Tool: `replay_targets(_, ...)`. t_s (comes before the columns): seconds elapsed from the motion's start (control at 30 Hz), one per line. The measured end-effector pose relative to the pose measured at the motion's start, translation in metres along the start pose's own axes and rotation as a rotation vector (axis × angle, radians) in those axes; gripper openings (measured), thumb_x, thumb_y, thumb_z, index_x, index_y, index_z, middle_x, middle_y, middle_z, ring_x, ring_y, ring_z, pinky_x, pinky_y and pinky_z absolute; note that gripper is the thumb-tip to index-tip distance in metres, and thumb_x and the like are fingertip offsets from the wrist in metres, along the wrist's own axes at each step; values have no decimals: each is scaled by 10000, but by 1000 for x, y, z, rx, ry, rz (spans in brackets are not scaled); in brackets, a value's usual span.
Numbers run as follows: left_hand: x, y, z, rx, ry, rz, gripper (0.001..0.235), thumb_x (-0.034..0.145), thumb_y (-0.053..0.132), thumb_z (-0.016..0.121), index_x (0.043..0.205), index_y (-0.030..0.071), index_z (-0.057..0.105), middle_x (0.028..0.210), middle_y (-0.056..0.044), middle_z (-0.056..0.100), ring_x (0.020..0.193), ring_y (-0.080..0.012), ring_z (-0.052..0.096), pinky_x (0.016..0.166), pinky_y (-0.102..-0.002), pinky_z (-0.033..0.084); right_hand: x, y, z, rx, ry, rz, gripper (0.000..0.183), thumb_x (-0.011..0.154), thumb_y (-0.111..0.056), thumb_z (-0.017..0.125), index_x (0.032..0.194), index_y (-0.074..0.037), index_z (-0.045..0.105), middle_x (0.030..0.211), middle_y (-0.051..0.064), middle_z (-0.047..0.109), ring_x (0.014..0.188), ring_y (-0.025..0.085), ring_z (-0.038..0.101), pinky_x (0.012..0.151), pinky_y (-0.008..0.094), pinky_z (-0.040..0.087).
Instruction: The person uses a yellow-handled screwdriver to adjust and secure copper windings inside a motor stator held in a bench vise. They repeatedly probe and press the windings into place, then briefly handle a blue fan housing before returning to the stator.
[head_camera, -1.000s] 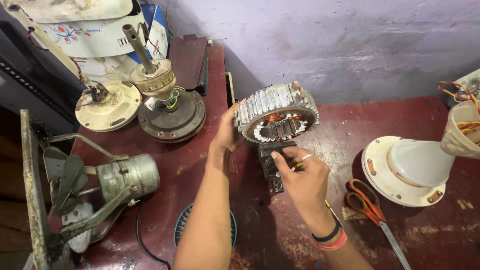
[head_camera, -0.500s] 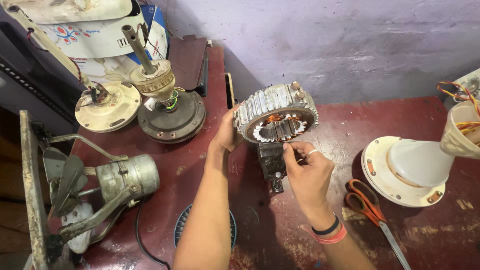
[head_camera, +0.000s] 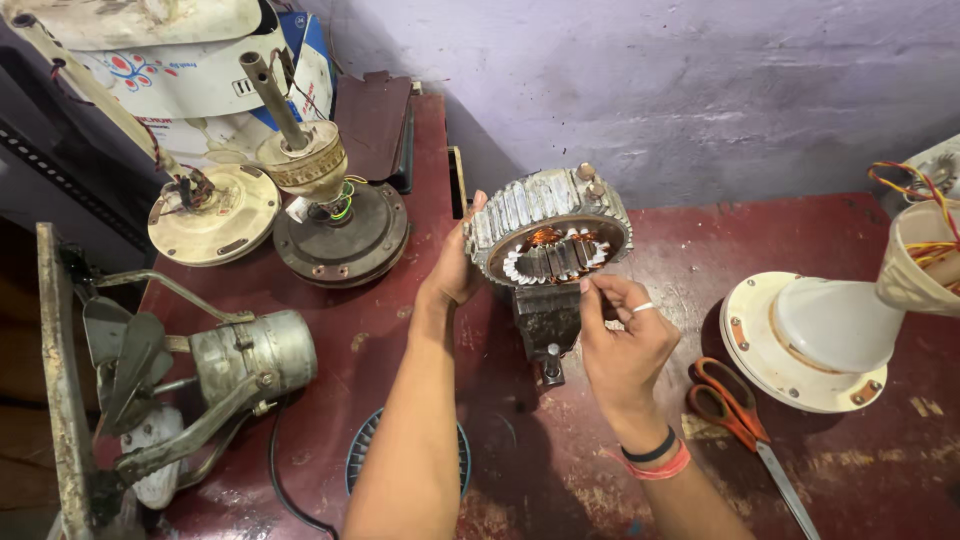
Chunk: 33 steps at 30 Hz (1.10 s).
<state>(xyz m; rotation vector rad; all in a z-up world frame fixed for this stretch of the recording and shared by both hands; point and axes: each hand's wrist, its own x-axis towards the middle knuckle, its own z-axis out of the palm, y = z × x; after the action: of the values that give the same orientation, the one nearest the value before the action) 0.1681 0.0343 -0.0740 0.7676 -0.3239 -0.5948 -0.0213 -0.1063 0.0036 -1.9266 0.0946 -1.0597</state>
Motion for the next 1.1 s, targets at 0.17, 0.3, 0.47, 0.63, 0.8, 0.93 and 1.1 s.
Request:
replay_targets(0.17,-1,1,3,-16,-23,-28,727,1015,618,463,1393,14,606,1374,-122,657,1239,-235,615,1096,-415,467,-1,4,-1,-34,-3,-52,80,942,34,718,1019,45,698,908,92,757,826,83,708,762,221,571)
replay_targets(0.3,-1,2,4,-4,-17,-30,714,1023,607,450,1399,20,603,1386,-114,657,1255,-226,610,1097,-407,469,-8,9,1,-51,17,29,108,936,16,738,1006,41,659,779,64,701,693,67,623,637,220,509)
replay_targets(0.47,-1,1,5,13,-30,-5,709,1046,600,443,1420,17,596,1411,-110,640,1272,-219,593,1108,-396,460,-14,17,-2,-49,17,50,148,947,-8,739,1045,29,635,776,40,679,705,75,623,650,227,508)
replay_targets(0.63,1,-1,4,-17,-16,-42,713,1035,609,429,1421,32,593,1413,-109,635,1270,-226,593,1102,-410,462,-9,31,-8,-33,-56,53,446,894,-37,824,1234,-25,536,1040,103,665,971,146,660,814,297,562)
replay_targets(0.8,1,-1,4,-15,3,-56,713,1026,612,423,1422,43,589,1416,-104,634,1274,-225,594,1099,-412,463,33,55,-5,274,-159,24,1077,779,16,890,1613,-74,214,1514,188,499,1422,273,513,1202,427,450)
replay_targets(0.93,0,1,8,-45,-21,-59,702,1038,610,422,1423,46,584,1418,-107,630,1276,-228,590,1105,-420,461,62,67,7,838,-410,234,1233,659,59,889,1619,-129,139,1490,145,479,1360,264,520,1159,440,477)
replay_targets(1.1,-4,3,11,-51,-31,-44,690,1043,603,420,1396,41,607,1394,-121,646,1252,-238,608,1095,-425,472,62,71,16,851,-527,290,1183,645,130,847,1642,-61,239,1634,46,406,1420,193,484,1201,401,440)
